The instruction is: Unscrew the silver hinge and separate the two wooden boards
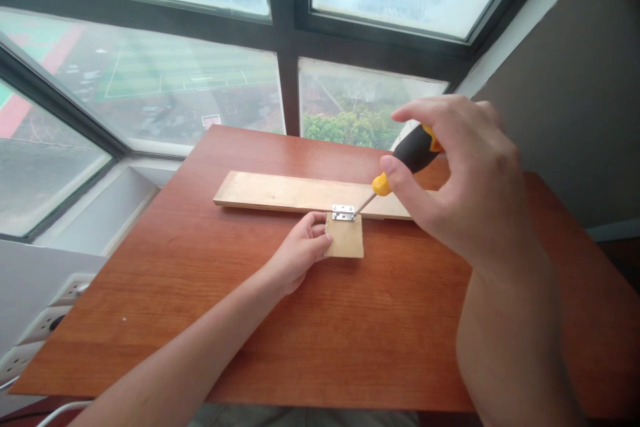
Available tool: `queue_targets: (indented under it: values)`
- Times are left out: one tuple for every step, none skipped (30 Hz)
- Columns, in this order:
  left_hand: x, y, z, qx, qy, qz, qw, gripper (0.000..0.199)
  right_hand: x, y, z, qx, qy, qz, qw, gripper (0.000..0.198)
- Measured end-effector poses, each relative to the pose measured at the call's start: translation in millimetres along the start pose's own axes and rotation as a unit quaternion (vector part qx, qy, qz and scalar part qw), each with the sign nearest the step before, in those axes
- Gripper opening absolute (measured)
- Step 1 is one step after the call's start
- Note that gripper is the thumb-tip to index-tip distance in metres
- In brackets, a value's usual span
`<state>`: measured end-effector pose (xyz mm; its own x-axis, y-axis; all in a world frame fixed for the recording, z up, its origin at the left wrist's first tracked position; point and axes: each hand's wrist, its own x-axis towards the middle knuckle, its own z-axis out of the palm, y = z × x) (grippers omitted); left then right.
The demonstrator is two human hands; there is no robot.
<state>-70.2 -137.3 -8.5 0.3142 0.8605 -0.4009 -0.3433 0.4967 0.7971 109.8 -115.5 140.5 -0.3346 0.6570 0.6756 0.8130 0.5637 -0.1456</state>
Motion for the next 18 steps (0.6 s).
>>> queue_targets:
  values:
    - [-0.1,0.1,0.0,0.0,0.0,0.0,1.0,0.034,-0.3,0.5,1.1,-0.009,0.008,0.012,1.0,0.028]
    - [-0.1,0.1,-0.1,0.0,0.0,0.0,1.0,0.034,-0.7,0.9,1.9,-0.012,0.011,0.025,1.0,0.027]
    - [0.0,0.1,-0.3,0.0,-0.001,-0.001,1.0,0.034,-1.1,1.0,2.1,-0.009,0.011,0.035,0.999,0.028]
    - [0.1,-0.1,-0.5,-0.001,-0.001,0.0,1.0,0.034,-1.6,0.8,1.8,0.001,0.006,0.038,0.999,0.031]
    - [0.3,-0.3,-0.8,-0.002,-0.001,0.0,1.0,0.034,-1.9,0.2,0.9,0.015,-0.002,0.032,0.999,0.036]
    - [0.4,-0.5,-1.0,-0.003,-0.002,0.001,1.0,0.035,-2.2,-0.7,-0.1,0.028,-0.014,0.024,0.999,0.041]
    - [0.6,-0.7,-1.2,-0.004,-0.003,0.002,1.0,0.035,-2.3,-1.6,-1.1,0.038,-0.024,0.014,0.999,0.045]
    - [0.8,-0.9,-1.2,-0.005,-0.004,0.004,1.0,0.036,-2.3,-2.3,-1.6,0.043,-0.034,0.006,0.998,0.047]
    - [0.9,-0.9,-1.1,-0.005,-0.005,0.006,1.0,0.036,-2.3,-2.7,-1.5,0.04,-0.036,0.001,0.999,0.046]
    - [0.9,-0.9,-1.0,-0.005,-0.006,0.006,1.0,0.036,-2.2,-2.7,-0.8,0.03,-0.031,0.002,0.999,0.044]
    - [0.8,-0.7,-0.7,-0.006,-0.005,0.006,1.0,0.035,-2.3,-2.4,0.4,0.015,-0.02,0.009,1.0,0.04]
    - [0.6,-0.6,-0.4,-0.006,-0.003,0.006,1.0,0.035,-2.3,-1.7,1.7,0.001,-0.007,0.02,1.0,0.037]
    - [0.4,-0.4,-0.2,-0.006,-0.002,0.004,1.0,0.035,-2.5,-0.9,2.7,-0.01,0.003,0.035,0.999,0.034]
    - [0.2,-0.3,0.1,-0.006,-0.001,0.003,1.0,0.035,-2.7,-0.2,3.3,-0.016,0.008,0.049,0.999,0.032]
    - [0.1,-0.2,0.2,-0.006,-0.001,0.002,1.0,0.034,-2.9,0.3,3.1,-0.013,0.009,0.059,0.998,0.033]
    - [0.0,-0.1,0.2,-0.007,-0.001,0.002,1.0,0.034,-3.0,0.6,2.3,-0.002,0.004,0.059,0.998,0.035]
    - [-0.1,-0.1,0.2,-0.007,-0.002,0.002,1.0,0.035,-3.1,0.6,1.0,0.013,-0.001,0.048,0.999,0.04]
    - [-0.2,-0.1,0.2,-0.007,-0.002,0.002,1.0,0.035,-3.1,0.5,-0.4,0.03,-0.008,0.032,0.999,0.045]
